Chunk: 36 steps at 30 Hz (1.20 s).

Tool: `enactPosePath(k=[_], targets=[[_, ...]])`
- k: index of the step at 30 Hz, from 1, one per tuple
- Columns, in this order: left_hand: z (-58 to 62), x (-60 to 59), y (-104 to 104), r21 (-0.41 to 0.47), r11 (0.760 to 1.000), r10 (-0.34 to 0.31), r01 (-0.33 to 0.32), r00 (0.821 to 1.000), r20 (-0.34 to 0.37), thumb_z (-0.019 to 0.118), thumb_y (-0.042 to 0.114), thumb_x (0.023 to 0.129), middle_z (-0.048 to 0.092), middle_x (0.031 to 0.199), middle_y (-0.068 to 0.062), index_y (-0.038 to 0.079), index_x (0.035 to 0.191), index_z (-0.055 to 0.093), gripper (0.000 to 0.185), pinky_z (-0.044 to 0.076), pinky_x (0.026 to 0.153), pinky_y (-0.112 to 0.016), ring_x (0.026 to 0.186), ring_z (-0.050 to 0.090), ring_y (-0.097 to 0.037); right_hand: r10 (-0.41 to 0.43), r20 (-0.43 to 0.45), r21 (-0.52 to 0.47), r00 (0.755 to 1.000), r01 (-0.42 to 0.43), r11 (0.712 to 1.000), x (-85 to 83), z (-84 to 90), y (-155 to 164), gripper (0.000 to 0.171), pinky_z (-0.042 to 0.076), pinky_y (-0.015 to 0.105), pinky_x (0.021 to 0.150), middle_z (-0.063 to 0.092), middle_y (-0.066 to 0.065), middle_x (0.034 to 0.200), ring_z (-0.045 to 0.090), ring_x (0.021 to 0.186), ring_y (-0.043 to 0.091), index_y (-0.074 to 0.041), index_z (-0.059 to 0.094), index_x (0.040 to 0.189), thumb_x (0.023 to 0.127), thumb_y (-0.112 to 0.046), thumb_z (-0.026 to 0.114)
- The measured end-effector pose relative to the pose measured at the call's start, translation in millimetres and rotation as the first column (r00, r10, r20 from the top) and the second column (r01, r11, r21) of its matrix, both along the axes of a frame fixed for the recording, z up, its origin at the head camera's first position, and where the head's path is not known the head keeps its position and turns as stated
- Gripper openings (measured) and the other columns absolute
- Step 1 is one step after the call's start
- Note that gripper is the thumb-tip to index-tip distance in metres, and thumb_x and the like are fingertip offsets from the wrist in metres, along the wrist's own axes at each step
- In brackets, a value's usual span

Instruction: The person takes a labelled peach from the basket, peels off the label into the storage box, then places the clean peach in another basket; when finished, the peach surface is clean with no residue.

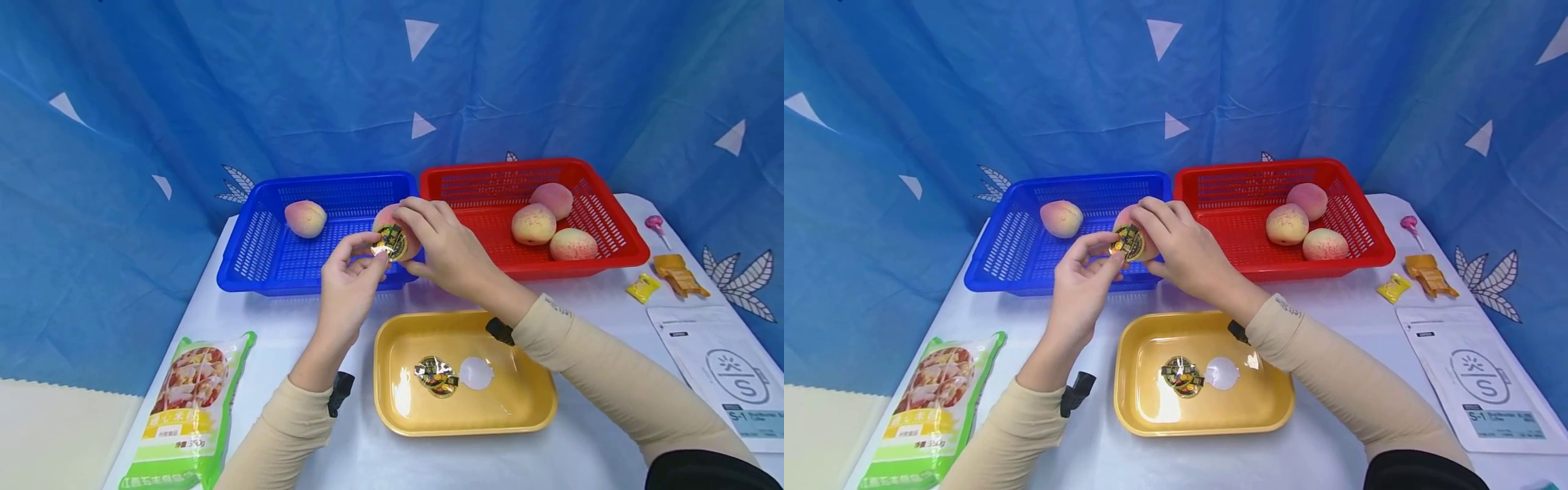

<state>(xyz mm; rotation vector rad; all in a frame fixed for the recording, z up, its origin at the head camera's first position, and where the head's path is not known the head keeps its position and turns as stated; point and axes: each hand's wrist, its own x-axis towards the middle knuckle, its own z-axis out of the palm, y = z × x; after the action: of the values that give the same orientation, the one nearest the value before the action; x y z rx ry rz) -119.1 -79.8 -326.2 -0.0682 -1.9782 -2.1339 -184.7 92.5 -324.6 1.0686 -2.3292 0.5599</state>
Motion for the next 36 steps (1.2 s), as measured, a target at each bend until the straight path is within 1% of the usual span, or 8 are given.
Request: enactPosePath(k=[10, 14, 16, 18, 21, 24, 31, 36], targets=[[3.2, 2.6, 4, 0.034, 0.998, 0.043, -0.043, 0.999, -0.010, 0.062, -0.009, 0.087, 0.063, 0.095, -0.008, -0.002, 0.115, 0.064, 0.028, 0.054, 0.071, -0.016, 0.078, 0.061, -0.011, -0.047, -0.028, 0.001, 0.999, 0.047, 0.999, -3.2, -2.8, 9, 0.075, 0.060, 0.045, 0.086, 0.050, 0.013, 0.143, 0.049, 0.123, 0.033, -0.008, 0.050, 0.140, 0.075, -0.012, 0.086], [4.2, 12.4, 0, -0.102, 0.992, -0.066, 0.070, 0.997, 0.038, 0.064, -0.006, 0.087, 0.065, 0.100, -0.009, 0.003, 0.113, 0.066, 0.028, 0.052, 0.066, -0.017, 0.078, 0.061, -0.013, -0.093, 0.096, -0.049, 0.991, 0.098, 0.994, -12.0, -1.6, 24, 0.076, 0.056, 0.046, 0.095, 0.049, 0.012, 0.143, 0.048, 0.124, 0.032, -0.009, 0.049, 0.139, 0.073, -0.015, 0.087], [0.6, 18.3, 0, -0.232, 0.955, -0.172, 0.186, 0.982, 0.082, 0.065, -0.003, 0.086, 0.066, 0.101, -0.009, 0.005, 0.112, 0.068, 0.027, 0.054, 0.068, -0.021, 0.079, 0.062, -0.014, -0.105, 0.193, -0.090, 0.976, 0.124, 0.988, -17.7, -0.7, 34, 0.075, 0.052, 0.047, 0.102, 0.050, 0.011, 0.141, 0.048, 0.126, 0.030, -0.009, 0.050, 0.137, 0.073, -0.019, 0.088], [-6.7, 24.6, 2, -0.376, 0.872, -0.276, 0.312, 0.950, 0.149, 0.066, 0.000, 0.086, 0.069, 0.102, -0.006, 0.009, 0.110, 0.070, 0.025, 0.054, 0.072, -0.024, 0.081, 0.063, -0.014, -0.106, 0.299, -0.130, 0.948, 0.151, 0.980, -24.0, -1.1, 45, 0.077, 0.046, 0.048, 0.108, 0.050, 0.010, 0.139, 0.048, 0.128, 0.028, -0.009, 0.050, 0.136, 0.071, -0.022, 0.089], [-23.3, 33.3, 9, -0.555, 0.688, -0.393, 0.468, 0.883, 0.257, 0.067, 0.004, 0.086, 0.069, 0.094, -0.001, 0.014, 0.107, 0.071, 0.024, 0.054, 0.071, -0.024, 0.078, 0.061, -0.010, -0.119, 0.444, -0.149, 0.888, 0.204, 0.967, -32.9, -5.0, 61, 0.078, 0.043, 0.049, 0.110, 0.049, 0.010, 0.138, 0.048, 0.128, 0.027, -0.008, 0.048, 0.136, 0.071, -0.024, 0.089], [-43.1, 39.7, 18, -0.672, 0.506, -0.435, 0.540, 0.833, 0.342, 0.067, 0.005, 0.085, 0.066, 0.086, 0.007, 0.019, 0.103, 0.072, 0.023, 0.048, 0.061, -0.020, 0.068, 0.056, -0.005, -0.164, 0.543, -0.100, 0.823, 0.257, 0.961, -40.5, -13.0, 77, 0.081, 0.045, 0.052, 0.109, 0.048, 0.011, 0.138, 0.048, 0.126, 0.028, -0.008, 0.046, 0.139, 0.072, -0.024, 0.088], [-71.8, 48.7, 34, -0.891, 0.193, -0.473, 0.411, 0.835, 0.283, 0.071, 0.005, 0.079, 0.060, 0.077, 0.013, 0.021, 0.094, 0.071, 0.022, 0.045, 0.068, -0.018, 0.072, 0.053, -0.001, -0.248, 0.664, 0.062, 0.706, 0.278, 0.958, -56.8, -31.1, 102, 0.081, 0.041, 0.057, 0.110, 0.046, 0.018, 0.138, 0.046, 0.125, 0.034, -0.003, 0.043, 0.142, 0.075, -0.020, 0.085], [-79.4, 52.7, 37, -0.950, 0.073, -0.478, 0.303, 0.847, 0.234, 0.069, 0.000, 0.084, 0.062, 0.083, 0.010, 0.022, 0.093, 0.070, 0.024, 0.050, 0.067, -0.021, 0.075, 0.059, -0.005, -0.272, 0.690, 0.133, 0.671, 0.251, 0.959, -64.1, -37.6, 111, 0.079, 0.040, 0.058, 0.110, 0.048, 0.020, 0.135, 0.047, 0.122, 0.036, -0.002, 0.043, 0.141, 0.076, -0.021, 0.084]])
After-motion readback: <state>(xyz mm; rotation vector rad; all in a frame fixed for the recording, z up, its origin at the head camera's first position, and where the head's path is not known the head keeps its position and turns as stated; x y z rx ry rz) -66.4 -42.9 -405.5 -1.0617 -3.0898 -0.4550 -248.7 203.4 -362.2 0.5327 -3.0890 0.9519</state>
